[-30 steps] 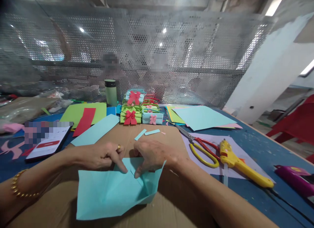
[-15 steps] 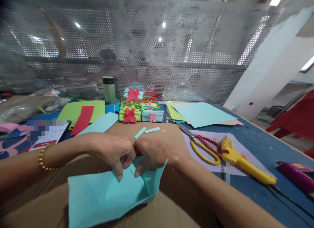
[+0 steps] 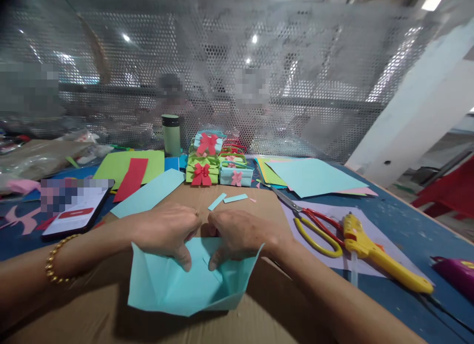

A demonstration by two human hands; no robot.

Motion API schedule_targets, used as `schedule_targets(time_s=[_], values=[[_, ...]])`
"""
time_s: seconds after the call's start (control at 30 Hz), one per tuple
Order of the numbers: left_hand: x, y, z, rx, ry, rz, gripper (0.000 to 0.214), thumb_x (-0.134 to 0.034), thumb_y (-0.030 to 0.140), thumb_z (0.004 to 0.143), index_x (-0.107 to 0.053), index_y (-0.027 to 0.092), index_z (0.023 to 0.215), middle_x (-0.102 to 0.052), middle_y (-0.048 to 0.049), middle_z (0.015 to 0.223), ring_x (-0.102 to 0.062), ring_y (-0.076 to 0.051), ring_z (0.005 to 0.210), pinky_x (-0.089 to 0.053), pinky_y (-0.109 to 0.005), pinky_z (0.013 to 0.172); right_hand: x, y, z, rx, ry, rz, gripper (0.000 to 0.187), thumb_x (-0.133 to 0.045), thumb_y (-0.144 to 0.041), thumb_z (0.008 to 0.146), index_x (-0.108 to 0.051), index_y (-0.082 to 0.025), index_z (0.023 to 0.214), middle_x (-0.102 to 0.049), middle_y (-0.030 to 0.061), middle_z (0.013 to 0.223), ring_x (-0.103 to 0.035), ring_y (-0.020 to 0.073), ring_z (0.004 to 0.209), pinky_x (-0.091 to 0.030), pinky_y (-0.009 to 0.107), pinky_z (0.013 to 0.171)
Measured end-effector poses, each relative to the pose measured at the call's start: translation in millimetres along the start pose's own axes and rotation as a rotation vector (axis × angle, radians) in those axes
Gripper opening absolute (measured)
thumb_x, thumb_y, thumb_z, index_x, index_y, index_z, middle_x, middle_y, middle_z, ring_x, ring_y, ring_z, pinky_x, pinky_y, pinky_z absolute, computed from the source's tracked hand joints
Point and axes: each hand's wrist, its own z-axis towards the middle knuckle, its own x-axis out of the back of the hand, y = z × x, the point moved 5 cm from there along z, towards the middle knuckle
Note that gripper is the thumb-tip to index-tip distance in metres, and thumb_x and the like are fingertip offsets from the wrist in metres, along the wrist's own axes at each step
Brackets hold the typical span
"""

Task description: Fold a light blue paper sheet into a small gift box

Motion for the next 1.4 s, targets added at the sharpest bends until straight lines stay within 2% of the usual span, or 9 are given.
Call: schedule_targets(time_s=[0.17,0.37,0.5,0.67,0.73,0.87,1.03,1.23,1.4], values=[[-3.0,0,-2,-0.003,-0.014,-0.077,0.059,-0.083,0.047,0.060,-0.059,0.018,0.106,-0.064,-0.0045,0.097,-0.060,-0.025,0.090,-0.038,-0.028,0.067,-1,1,2,0.013,-0.024,0.023,0.049,-0.082,-0.046,0.060,-0.063,-0.018,0.095,-0.065,0.0036,0.093,-0.058,0.0195,0.079,-0.037,0.026,0.059],[-4.8,-5,1,0.059,-0.078,-0.121,0.054,-0.083,0.049,0.057,-0.060,0.017,0.095,-0.064,-0.0047,0.089,-0.059,-0.025,0.084,-0.035,-0.027,0.058,-1,1,1,0.008,-0.017,0.075,0.050,-0.082,-0.043,0.060,-0.063,-0.018,0.099,-0.066,0.0037,0.094,-0.059,0.0209,0.083,-0.040,0.027,0.065],[-6.3,-6,4,0.023,-0.099,-0.129,0.052,-0.081,0.047,0.060,-0.060,0.017,0.097,-0.064,-0.0039,0.084,-0.059,-0.024,0.078,-0.035,-0.027,0.058,-4,-1,1,0.069,-0.048,0.132,0.051,-0.081,-0.039,0.064,-0.063,-0.020,0.108,-0.069,0.0028,0.099,-0.061,0.0206,0.086,-0.042,0.028,0.069],[-7.4,-8,5,0.002,-0.067,-0.185,0.060,-0.084,0.044,0.056,-0.058,0.018,0.104,-0.062,-0.0045,0.098,-0.057,-0.025,0.092,-0.039,-0.027,0.066,-7,-1,3,0.094,-0.086,0.067,0.036,-0.078,-0.041,0.068,-0.068,-0.017,0.094,-0.068,0.0037,0.092,-0.060,0.0197,0.081,-0.041,0.027,0.065],[-7.0,-8,5,0.004,-0.079,-0.196,0.060,-0.084,0.043,0.057,-0.058,0.018,0.105,-0.061,-0.0042,0.098,-0.057,-0.025,0.092,-0.039,-0.027,0.066,-6,-3,2,0.133,-0.075,0.069,0.035,-0.079,-0.040,0.069,-0.068,-0.017,0.093,-0.068,0.0032,0.092,-0.058,0.0183,0.079,-0.040,0.026,0.065],[-7.0,-6,2,0.040,-0.153,-0.237,0.041,-0.080,0.042,0.060,-0.063,0.019,0.089,-0.060,-0.0014,0.081,-0.057,-0.022,0.077,-0.036,-0.027,0.058,-5,-6,-1,0.158,-0.082,0.098,0.030,-0.078,-0.038,0.070,-0.069,-0.018,0.091,-0.066,0.0004,0.084,-0.055,0.0145,0.070,-0.036,0.024,0.058],[-11.5,-7,-1,0.104,-0.199,-0.337,0.026,-0.073,0.040,0.063,-0.059,0.018,0.066,-0.047,0.0031,0.058,-0.048,-0.015,0.056,-0.032,-0.027,0.051,-3,-13,-7,0.193,-0.077,0.135,0.028,-0.074,-0.028,0.074,-0.068,-0.019,0.100,-0.067,-0.0004,0.086,-0.056,0.0135,0.071,-0.036,0.023,0.060],[-15.0,-7,-1,0.080,-0.181,-0.393,0.028,-0.073,0.035,0.063,-0.050,0.018,0.059,-0.042,0.0047,0.055,-0.041,-0.012,0.052,-0.027,-0.026,0.048,-2,-20,-10,0.224,-0.050,0.074,0.015,-0.069,-0.018,0.072,-0.061,-0.019,0.085,-0.058,-0.0046,0.076,-0.047,0.0098,0.063,-0.032,0.022,0.056],[-15.7,-5,-5,0.111,-0.173,-0.453,0.025,-0.071,0.033,0.060,-0.051,0.018,0.062,-0.042,0.0053,0.057,-0.041,-0.011,0.053,-0.027,-0.025,0.047,-3,-22,-10,0.280,-0.061,0.119,0.016,-0.069,-0.015,0.071,-0.055,-0.018,0.079,-0.052,-0.0065,0.072,-0.043,0.0079,0.060,-0.029,0.021,0.053]])
